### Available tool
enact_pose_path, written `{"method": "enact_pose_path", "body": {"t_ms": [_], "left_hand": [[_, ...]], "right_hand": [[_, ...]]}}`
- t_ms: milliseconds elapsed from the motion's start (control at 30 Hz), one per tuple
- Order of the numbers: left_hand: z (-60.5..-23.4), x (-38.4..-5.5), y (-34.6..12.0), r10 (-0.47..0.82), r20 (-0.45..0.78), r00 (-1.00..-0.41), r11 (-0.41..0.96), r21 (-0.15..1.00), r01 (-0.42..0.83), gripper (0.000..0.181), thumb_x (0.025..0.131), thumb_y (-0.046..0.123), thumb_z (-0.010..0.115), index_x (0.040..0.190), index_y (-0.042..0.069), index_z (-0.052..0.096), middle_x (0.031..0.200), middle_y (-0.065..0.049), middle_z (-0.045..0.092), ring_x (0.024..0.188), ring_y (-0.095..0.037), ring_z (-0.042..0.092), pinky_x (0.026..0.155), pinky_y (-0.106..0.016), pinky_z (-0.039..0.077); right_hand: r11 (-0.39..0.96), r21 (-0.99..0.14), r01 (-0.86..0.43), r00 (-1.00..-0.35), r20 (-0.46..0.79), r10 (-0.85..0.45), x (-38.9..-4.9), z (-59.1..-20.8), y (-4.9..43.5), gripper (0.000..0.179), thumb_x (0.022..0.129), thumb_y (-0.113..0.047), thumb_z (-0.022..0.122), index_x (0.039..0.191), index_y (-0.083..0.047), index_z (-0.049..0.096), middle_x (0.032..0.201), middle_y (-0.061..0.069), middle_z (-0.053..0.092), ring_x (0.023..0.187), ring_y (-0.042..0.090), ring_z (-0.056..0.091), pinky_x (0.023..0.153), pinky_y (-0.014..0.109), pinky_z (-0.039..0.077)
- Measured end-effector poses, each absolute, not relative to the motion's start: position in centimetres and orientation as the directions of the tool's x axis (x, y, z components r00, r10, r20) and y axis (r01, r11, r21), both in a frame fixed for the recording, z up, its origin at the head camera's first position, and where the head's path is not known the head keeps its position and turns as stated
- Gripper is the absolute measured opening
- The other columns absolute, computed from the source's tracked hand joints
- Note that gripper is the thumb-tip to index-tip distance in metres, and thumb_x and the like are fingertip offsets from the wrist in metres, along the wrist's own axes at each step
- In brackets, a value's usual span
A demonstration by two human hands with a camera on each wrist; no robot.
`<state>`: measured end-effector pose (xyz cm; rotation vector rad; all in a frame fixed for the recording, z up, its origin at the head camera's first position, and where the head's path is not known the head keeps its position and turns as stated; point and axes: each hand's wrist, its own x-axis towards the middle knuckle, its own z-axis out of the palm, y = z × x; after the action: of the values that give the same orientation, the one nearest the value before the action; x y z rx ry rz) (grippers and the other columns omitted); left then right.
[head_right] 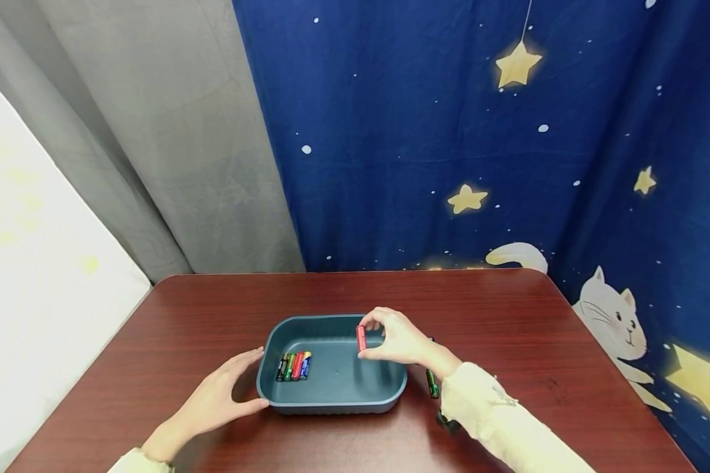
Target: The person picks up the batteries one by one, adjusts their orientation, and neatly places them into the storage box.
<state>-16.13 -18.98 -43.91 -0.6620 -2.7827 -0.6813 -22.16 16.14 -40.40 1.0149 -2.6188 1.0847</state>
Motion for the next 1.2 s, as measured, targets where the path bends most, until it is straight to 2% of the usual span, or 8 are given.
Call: {"method": "enact_pose_path", "body": {"t_ms": [133,300,433,600,700,1000,1200], "left_hand": [[-44.0,-16.1,-19.1,0.382,0.307,-0.871,0.79,0.38,0.481,0.082,0.066,0.062,0.068,0.131,0.015,0.05,0.132,0.001,0.049,0.121,-0.017,0.044,0.091,-0.041,0.044],[-44.0,-16.1,-19.0,0.377,0.304,-0.875,0.793,0.383,0.475,0.082,0.066,0.061,0.068,0.131,0.015,0.05,0.132,0.001,0.049,0.121,-0.017,0.044,0.091,-0.041,0.044],[-44.0,-16.1,-19.0,0.372,0.298,-0.879,0.795,0.387,0.467,0.082,0.066,0.061,0.068,0.131,0.015,0.05,0.132,0.001,0.048,0.121,-0.017,0.044,0.09,-0.042,0.044],[-44.0,-16.1,-19.0,0.375,0.306,-0.875,0.793,0.383,0.473,0.082,0.066,0.062,0.068,0.131,0.015,0.05,0.132,0.001,0.048,0.121,-0.017,0.044,0.091,-0.042,0.044],[-44.0,-16.1,-19.0,0.375,0.303,-0.876,0.792,0.386,0.473,0.082,0.066,0.062,0.068,0.131,0.015,0.049,0.133,0.001,0.048,0.122,-0.017,0.044,0.091,-0.042,0.044],[-44.1,-16.1,-19.0,0.372,0.297,-0.879,0.793,0.39,0.467,0.081,0.066,0.061,0.068,0.132,0.016,0.049,0.133,0.002,0.048,0.121,-0.016,0.044,0.091,-0.042,0.044],[-44.0,-16.1,-19.0,0.372,0.294,-0.88,0.793,0.392,0.466,0.081,0.066,0.06,0.069,0.131,0.016,0.049,0.132,0.001,0.048,0.122,-0.017,0.044,0.091,-0.042,0.044]], "right_hand": [[0.517,-0.589,-0.621,-0.77,0.334,-0.543,-22.2,-40.7,15.4,0.042,0.064,-0.029,0.081,0.099,-0.016,0.062,0.086,-0.01,0.055,0.081,0.006,0.051,0.065,0.025,0.046],[0.5,-0.601,-0.623,-0.763,0.328,-0.557,-22.2,-41.1,14.6,0.042,0.064,-0.026,0.081,0.099,-0.013,0.062,0.087,-0.009,0.056,0.081,0.007,0.052,0.068,0.032,0.048],[0.495,-0.578,-0.649,-0.742,0.334,-0.582,-22.3,-41.5,14.1,0.041,0.064,-0.026,0.081,0.098,-0.013,0.062,0.087,-0.006,0.057,0.082,0.016,0.055,0.071,0.035,0.049],[0.487,-0.583,-0.65,-0.731,0.307,-0.609,-22.4,-41.9,13.5,0.042,0.065,-0.028,0.08,0.099,-0.012,0.062,0.089,0.005,0.061,0.084,0.024,0.056,0.074,0.036,0.048],[0.482,-0.59,-0.648,-0.727,0.291,-0.622,-22.5,-42.0,13.0,0.042,0.066,-0.027,0.08,0.099,-0.011,0.061,0.09,0.008,0.061,0.085,0.024,0.056,0.074,0.035,0.049],[0.526,-0.557,-0.643,-0.731,0.241,-0.639,-22.5,-42.3,11.2,0.04,0.067,-0.028,0.079,0.099,-0.012,0.062,0.092,0.007,0.061,0.086,0.023,0.056,0.076,0.031,0.047],[0.572,-0.521,-0.634,-0.742,0.198,-0.641,-22.6,-42.6,9.9,0.039,0.067,-0.032,0.079,0.097,-0.014,0.062,0.089,-0.002,0.057,0.084,0.011,0.052,0.074,0.022,0.045]]}}
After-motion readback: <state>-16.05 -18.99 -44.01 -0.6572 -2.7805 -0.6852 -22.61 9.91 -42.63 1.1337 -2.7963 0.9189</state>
